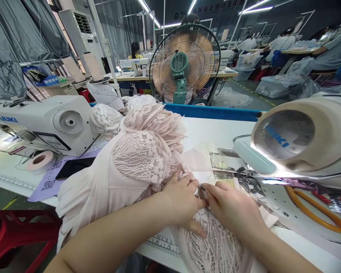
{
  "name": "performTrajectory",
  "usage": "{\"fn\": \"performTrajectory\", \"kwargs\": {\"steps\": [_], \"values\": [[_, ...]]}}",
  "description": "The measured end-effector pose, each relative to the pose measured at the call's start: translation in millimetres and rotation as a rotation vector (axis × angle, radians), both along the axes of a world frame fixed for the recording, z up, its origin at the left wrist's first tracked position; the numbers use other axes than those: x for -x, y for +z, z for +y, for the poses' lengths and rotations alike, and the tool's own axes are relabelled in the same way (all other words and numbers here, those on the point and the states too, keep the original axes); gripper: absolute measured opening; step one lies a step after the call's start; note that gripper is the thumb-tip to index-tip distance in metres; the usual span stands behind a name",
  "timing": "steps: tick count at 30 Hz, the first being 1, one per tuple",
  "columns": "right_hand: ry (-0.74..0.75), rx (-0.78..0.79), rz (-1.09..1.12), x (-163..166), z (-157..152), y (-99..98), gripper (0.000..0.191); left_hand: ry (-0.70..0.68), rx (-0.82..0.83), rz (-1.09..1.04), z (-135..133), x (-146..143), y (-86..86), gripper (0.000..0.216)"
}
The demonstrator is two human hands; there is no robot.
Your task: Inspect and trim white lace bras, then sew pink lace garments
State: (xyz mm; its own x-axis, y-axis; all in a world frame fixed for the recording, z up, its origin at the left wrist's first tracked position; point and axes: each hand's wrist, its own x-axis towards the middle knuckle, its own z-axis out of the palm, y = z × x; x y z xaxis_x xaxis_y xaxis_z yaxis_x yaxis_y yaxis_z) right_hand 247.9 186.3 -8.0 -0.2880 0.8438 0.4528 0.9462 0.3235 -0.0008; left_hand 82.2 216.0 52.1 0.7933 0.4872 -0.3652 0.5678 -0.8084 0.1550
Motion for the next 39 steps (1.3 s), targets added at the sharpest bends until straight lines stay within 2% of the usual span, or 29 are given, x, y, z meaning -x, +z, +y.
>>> {"fn": "performTrajectory", "kwargs": {"steps": [7,12,21,27,32,39], "values": [[0.048,-0.044,-0.078,-9,-15,6.8,0.037,-0.021,-0.018,0.02,1,-1,-0.8,0.076],[0.043,-0.074,-0.039,-14,-19,13.3,0.039,-0.012,-0.018,0.008,0,-1,-3.7,0.078],[0.017,-0.054,-0.035,-6,-10,1.3,0.034,-0.017,-0.025,0.001,0,-1,0.3,0.071],[0.034,-0.082,-0.111,-13,-24,3.3,0.035,-0.017,-0.056,0.008,-1,-2,-3.8,0.075],[0.025,0.022,-0.174,-26,-39,7.9,0.033,-0.012,-0.046,0.025,-1,-2,-4.9,0.076],[0.006,-0.042,-0.045,-14,-27,8.1,0.038,-0.005,-0.043,-0.026,0,-2,-5.8,0.075]]}}
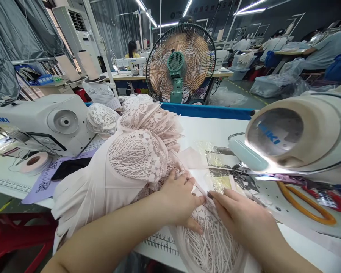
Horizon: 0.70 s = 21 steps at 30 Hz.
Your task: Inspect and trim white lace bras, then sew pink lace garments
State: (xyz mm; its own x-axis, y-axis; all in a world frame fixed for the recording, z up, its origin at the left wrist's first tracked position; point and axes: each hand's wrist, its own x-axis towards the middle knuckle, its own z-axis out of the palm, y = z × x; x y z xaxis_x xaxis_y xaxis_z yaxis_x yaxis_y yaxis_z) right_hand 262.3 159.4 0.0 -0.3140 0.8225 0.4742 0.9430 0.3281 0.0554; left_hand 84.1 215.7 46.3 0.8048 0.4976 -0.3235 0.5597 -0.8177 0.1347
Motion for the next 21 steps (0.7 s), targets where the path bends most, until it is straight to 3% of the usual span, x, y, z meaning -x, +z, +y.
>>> {"fn": "performTrajectory", "kwargs": {"steps": [8,12,17,21], "values": [[0.007,0.0,-0.049,-1,-1,-8.0,0.034,-0.014,-0.013,0.049,0,0,1.1,0.078],[-0.001,0.145,-0.042,-17,-16,-7.7,0.027,0.008,-0.01,-0.019,-1,0,-0.8,0.077],[-0.034,0.369,0.258,-29,-24,-8.4,0.02,0.026,-0.194,-0.064,-8,-5,-5.8,0.063],[-0.025,0.447,0.513,-20,-19,-8.0,0.024,-0.186,-0.376,-0.151,-14,-10,-13.7,0.039]]}}
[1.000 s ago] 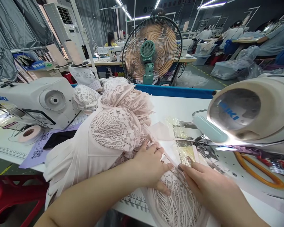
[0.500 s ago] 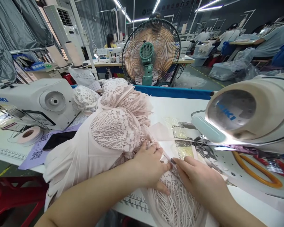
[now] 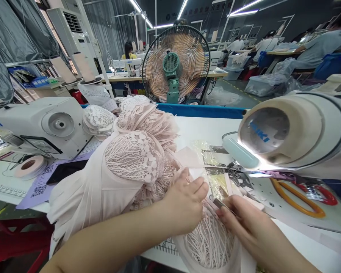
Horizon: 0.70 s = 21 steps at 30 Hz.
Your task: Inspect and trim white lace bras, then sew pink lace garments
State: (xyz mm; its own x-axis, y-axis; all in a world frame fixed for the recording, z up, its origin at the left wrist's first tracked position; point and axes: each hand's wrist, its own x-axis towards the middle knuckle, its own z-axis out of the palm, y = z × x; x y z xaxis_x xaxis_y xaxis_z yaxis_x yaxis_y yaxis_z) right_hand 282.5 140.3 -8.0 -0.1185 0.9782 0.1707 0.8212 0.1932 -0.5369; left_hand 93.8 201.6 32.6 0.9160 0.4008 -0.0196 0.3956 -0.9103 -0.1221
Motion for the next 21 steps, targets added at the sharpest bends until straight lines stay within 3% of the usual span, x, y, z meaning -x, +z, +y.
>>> {"fn": "performTrajectory", "kwargs": {"steps": [4,8,14,21], "values": [[-0.027,-0.017,0.026,7,5,-1.3,0.022,0.026,0.078,-0.026,-4,-1,-6.2,0.033],[-0.043,-0.057,-0.108,8,8,-4.2,0.021,0.047,0.144,-0.016,-7,1,-7.2,0.057],[-0.075,-0.176,-0.295,15,14,-2.8,0.027,0.059,0.246,0.116,-6,1,1.7,0.069],[-0.032,-0.172,-0.383,19,18,-2.4,0.027,0.085,0.295,0.164,-6,-1,8.0,0.068]]}}
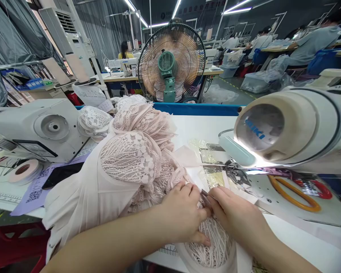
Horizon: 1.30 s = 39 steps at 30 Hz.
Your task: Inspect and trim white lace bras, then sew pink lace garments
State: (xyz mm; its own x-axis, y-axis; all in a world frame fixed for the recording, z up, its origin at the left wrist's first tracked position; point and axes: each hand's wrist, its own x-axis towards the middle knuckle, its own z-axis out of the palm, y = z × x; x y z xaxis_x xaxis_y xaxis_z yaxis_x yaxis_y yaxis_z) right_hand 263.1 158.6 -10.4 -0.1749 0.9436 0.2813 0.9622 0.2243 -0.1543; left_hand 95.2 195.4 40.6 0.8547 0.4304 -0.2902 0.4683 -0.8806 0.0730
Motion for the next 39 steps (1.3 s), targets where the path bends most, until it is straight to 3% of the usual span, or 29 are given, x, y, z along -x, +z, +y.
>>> {"fn": "performTrajectory", "kwargs": {"steps": [7,13,22,30,39], "values": [[0.169,-0.224,-0.224,-14,-15,8.2,0.019,-0.01,-0.017,0.011,0,0,-1.2,0.072],[0.15,-0.227,-0.242,-24,-21,15.7,0.02,-0.006,0.006,0.033,0,-1,1.3,0.072],[0.114,-0.157,-0.146,-6,-4,4.6,0.019,-0.005,0.021,0.025,1,-1,0.1,0.071],[0.199,-0.176,-0.245,-24,-18,11.7,0.019,-0.006,0.014,0.029,1,-2,-1.2,0.072],[0.101,-0.087,-0.047,-5,4,5.9,0.021,-0.002,-0.008,-0.022,0,0,-2.7,0.067]]}}
